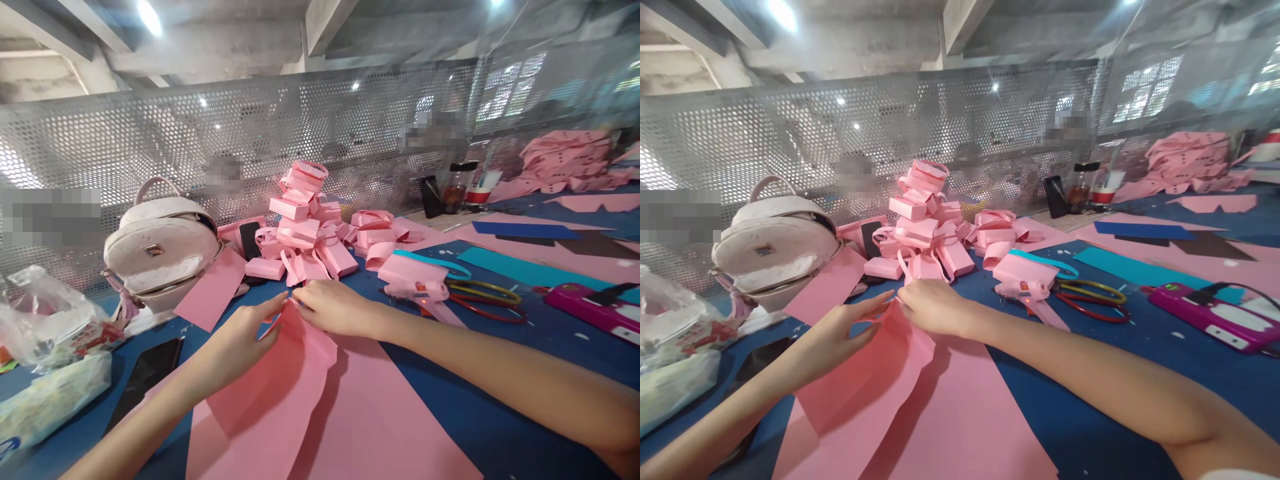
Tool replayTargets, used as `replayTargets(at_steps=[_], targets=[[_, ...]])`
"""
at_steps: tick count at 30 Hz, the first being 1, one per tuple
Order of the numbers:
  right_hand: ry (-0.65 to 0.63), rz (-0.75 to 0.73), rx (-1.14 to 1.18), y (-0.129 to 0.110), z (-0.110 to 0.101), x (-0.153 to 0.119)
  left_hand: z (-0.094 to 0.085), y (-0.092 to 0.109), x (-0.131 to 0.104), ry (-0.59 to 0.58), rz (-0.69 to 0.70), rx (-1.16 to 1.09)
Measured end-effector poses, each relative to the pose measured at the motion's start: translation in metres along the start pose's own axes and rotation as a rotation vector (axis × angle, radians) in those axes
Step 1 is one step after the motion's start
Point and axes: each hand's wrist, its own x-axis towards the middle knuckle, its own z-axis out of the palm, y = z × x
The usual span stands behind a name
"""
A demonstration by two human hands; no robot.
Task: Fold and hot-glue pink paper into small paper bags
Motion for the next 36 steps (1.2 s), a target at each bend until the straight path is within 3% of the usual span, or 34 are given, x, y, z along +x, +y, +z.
replayTargets(at_steps=[11,17,22,28,36], targets=[[0.035,0.003,0.085,0.001,-0.005,-0.002,0.001,-0.002,0.002,-0.017,-0.045,-0.117],[0.005,-0.03,0.22,-0.001,-0.002,-0.003,0.001,-0.005,0.003,-0.115,-0.038,0.152],[-0.128,-0.093,0.403,0.006,0.005,0.003,0.01,-0.011,0.003,-0.073,-0.086,0.236],[-0.314,-0.149,0.594,0.019,0.012,0.011,0.018,-0.004,0.004,-0.04,-0.114,0.276],[-0.244,-0.069,0.483,0.008,0.008,0.006,0.022,-0.005,0.004,-0.019,-0.111,0.285]])
